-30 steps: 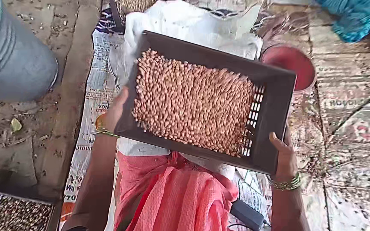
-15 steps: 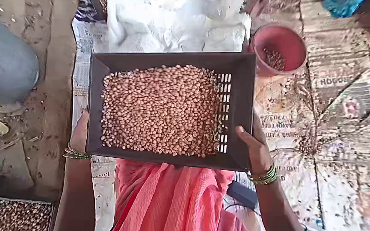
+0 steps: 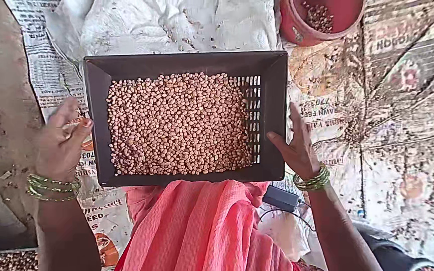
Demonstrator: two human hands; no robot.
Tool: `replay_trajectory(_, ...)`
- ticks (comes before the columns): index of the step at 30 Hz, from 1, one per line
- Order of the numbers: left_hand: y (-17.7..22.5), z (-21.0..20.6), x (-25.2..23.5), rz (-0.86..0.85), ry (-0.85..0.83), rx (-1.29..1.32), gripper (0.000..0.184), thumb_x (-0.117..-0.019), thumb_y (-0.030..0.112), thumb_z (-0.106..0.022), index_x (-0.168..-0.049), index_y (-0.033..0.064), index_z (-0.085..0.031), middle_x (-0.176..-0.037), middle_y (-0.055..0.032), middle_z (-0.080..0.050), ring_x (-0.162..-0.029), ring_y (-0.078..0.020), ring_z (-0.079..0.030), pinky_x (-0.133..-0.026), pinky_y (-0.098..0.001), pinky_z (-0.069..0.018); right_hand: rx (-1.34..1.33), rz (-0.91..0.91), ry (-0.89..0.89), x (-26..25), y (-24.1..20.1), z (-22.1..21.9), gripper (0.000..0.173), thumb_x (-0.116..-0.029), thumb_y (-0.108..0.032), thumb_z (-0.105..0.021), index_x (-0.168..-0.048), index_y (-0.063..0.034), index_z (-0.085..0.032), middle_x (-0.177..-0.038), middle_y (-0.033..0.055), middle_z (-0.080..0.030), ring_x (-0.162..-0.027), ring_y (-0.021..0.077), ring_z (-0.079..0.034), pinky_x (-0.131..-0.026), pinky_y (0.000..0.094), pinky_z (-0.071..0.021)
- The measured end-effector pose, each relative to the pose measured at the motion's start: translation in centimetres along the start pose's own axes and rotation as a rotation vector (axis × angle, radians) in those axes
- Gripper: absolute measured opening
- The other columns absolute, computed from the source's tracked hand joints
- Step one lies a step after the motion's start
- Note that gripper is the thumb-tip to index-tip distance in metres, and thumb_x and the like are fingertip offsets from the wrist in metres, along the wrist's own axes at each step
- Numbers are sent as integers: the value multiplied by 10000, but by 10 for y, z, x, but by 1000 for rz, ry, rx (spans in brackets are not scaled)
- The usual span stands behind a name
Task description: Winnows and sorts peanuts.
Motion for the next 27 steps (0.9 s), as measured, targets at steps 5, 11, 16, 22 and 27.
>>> replay_trajectory(5,114,-42,24,-337,-426,249,434,-1052,437,-519,-1374,158,-601,-1490,3,-565,-1349,-161,-549,-1098,-368,-489,101,323,-7,-28,-57,-16,356,-1014,-177,-589,-1334,-37,-658,-1305,184,-667,-1218,362,-623,-1034,515,-499)
replay_trajectory(11,103,-103,104,-234,-1300,593,668,-1088,529,-356,-1517,33,-479,-1558,-109,-494,-1472,-184,-422,-1235,-377,-336,284,352,-151,-57,-55,-67,205,-991,-125,-623,-1056,52,-705,-1012,263,-682,-969,449,-692,-814,563,-572)
replay_trajectory(16,65,-80,123,-100,-1199,459,614,-1104,492,-324,-1527,81,-495,-1589,-82,-468,-1535,-218,-326,-1277,-416,-243,401,369,-154,-54,-55,-76,219,-1007,-94,-547,-1057,73,-679,-1043,291,-675,-989,490,-682,-774,593,-564)
replay_trajectory(22,82,-80,86,-248,-642,14,362,-1074,298,-480,-1105,65,-756,-1002,-47,-748,-849,-85,-703,-765,-288,-599,246,266,-135,-55,-47,-69,243,-968,-141,-597,-1068,66,-675,-1011,265,-678,-890,416,-688,-749,574,-548)
replay_trajectory(27,95,-136,55,-479,-366,-338,217,-1015,213,-610,-1108,86,-758,-998,-140,-688,-864,-295,-703,-700,-434,-594,-825,-54,-266,-46,-36,-38,171,-982,-121,-440,-1021,-151,-604,-998,-14,-744,-828,104,-725,-740,293,-623)
Point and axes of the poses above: each hand's wrist, its own x-axis away from the middle knuckle, its own z-axis out of the back of the hand, y = z × x, the point moved 3 cm from there along -x, towards the middle knuckle
